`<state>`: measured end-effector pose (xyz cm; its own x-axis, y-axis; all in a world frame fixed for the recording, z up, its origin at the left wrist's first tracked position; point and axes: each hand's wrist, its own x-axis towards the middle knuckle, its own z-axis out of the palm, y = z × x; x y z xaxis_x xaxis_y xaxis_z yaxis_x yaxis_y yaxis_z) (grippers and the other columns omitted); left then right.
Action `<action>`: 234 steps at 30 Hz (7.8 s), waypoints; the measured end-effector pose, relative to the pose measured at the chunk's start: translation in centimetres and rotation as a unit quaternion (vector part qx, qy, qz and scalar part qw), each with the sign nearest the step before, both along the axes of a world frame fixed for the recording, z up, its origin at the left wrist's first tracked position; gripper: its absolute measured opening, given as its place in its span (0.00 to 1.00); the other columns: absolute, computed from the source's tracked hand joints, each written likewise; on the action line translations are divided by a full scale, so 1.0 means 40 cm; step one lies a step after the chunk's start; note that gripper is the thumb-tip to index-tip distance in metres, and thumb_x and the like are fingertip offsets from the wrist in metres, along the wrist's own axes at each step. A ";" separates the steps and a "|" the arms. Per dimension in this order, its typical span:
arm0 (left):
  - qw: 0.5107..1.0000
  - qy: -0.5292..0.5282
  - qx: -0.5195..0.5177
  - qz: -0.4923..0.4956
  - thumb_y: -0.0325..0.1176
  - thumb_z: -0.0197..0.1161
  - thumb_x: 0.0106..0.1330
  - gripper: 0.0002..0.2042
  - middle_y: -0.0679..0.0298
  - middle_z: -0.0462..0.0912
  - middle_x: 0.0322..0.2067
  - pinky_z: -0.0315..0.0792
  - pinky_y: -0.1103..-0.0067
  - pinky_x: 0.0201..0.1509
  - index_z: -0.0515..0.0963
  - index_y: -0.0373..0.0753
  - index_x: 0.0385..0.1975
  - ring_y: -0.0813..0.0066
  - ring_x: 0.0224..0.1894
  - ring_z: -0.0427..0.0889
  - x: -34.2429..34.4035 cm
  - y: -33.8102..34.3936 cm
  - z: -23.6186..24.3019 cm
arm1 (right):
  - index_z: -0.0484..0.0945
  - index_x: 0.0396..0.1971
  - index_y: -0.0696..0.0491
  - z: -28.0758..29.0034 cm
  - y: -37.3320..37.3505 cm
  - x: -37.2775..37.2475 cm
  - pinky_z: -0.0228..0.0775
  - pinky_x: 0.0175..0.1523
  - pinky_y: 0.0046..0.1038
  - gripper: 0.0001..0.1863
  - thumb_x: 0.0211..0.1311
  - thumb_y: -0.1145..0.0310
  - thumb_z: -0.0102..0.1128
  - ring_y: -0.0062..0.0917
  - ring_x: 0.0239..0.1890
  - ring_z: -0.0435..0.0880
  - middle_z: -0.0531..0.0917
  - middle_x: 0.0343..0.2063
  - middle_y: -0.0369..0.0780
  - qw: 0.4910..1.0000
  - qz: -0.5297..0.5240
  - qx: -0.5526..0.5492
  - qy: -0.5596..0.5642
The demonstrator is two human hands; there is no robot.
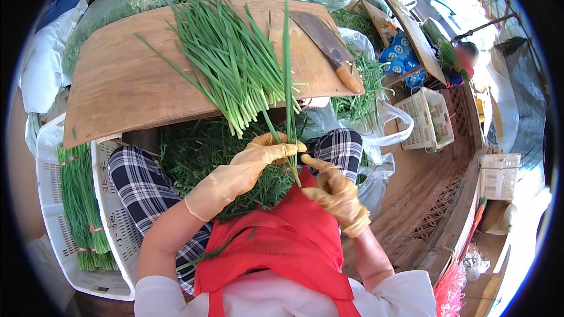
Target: The person sits on the floor and trims the ends of green onions using a knife on a wooden board. They gather the trimmed onions into bundles and place them into a white basket. The person also handles plastic bags containing vegetables and uses rubber bands to secure the bundles.
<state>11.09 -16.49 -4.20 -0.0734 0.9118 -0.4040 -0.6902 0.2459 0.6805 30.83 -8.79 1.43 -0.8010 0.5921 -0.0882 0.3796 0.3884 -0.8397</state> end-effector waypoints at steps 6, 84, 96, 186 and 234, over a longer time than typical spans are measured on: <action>0.995 0.057 0.060 0.048 0.29 0.63 0.65 0.11 0.62 0.84 0.43 0.71 0.77 0.58 0.79 0.35 0.46 0.74 0.47 0.82 0.038 0.005 -0.021 | 0.77 0.36 0.53 -0.085 0.001 -0.042 0.65 0.25 0.27 0.11 0.55 0.71 0.70 0.24 0.19 0.73 0.73 0.18 0.37 0.988 0.010 0.151 -0.003; 0.960 -0.255 0.056 0.105 0.32 0.60 0.68 0.18 0.55 0.82 0.48 0.81 0.70 0.48 0.72 0.34 0.57 0.66 0.46 0.84 -0.085 -0.121 -0.121 | 0.82 0.46 0.52 -0.049 0.085 -0.929 0.64 0.65 0.40 0.15 0.60 0.67 0.60 0.42 0.64 0.68 0.75 0.58 0.44 0.843 0.241 0.481 0.009; 0.958 -0.261 0.079 0.090 0.36 0.56 0.72 0.19 0.57 0.81 0.52 0.80 0.71 0.48 0.72 0.33 0.58 0.66 0.47 0.84 -0.094 -0.124 -0.117 | 0.82 0.43 0.52 -0.100 0.152 -1.033 0.60 0.66 0.37 0.16 0.55 0.62 0.65 0.39 0.63 0.68 0.76 0.55 0.44 0.907 0.261 0.303 -0.135; 0.975 -0.201 0.011 0.097 0.35 0.66 0.65 0.14 0.66 0.83 0.38 0.80 0.78 0.34 0.77 0.40 0.48 0.77 0.34 0.82 -0.103 -0.099 -0.106 | 0.79 0.54 0.52 0.043 0.138 -0.990 0.67 0.41 0.18 0.19 0.67 0.59 0.58 0.15 0.32 0.74 0.83 0.34 0.33 0.963 0.207 0.106 -0.137; 0.968 -0.201 0.142 0.048 0.39 0.53 0.73 0.19 0.53 0.79 0.55 0.81 0.79 0.30 0.72 0.30 0.55 0.76 0.29 0.83 -0.145 -0.110 -0.144 | 0.79 0.39 0.52 0.522 0.339 -0.168 0.59 0.33 0.15 0.14 0.66 0.56 0.62 0.10 0.26 0.69 0.79 0.29 0.31 0.950 -0.067 0.162 0.259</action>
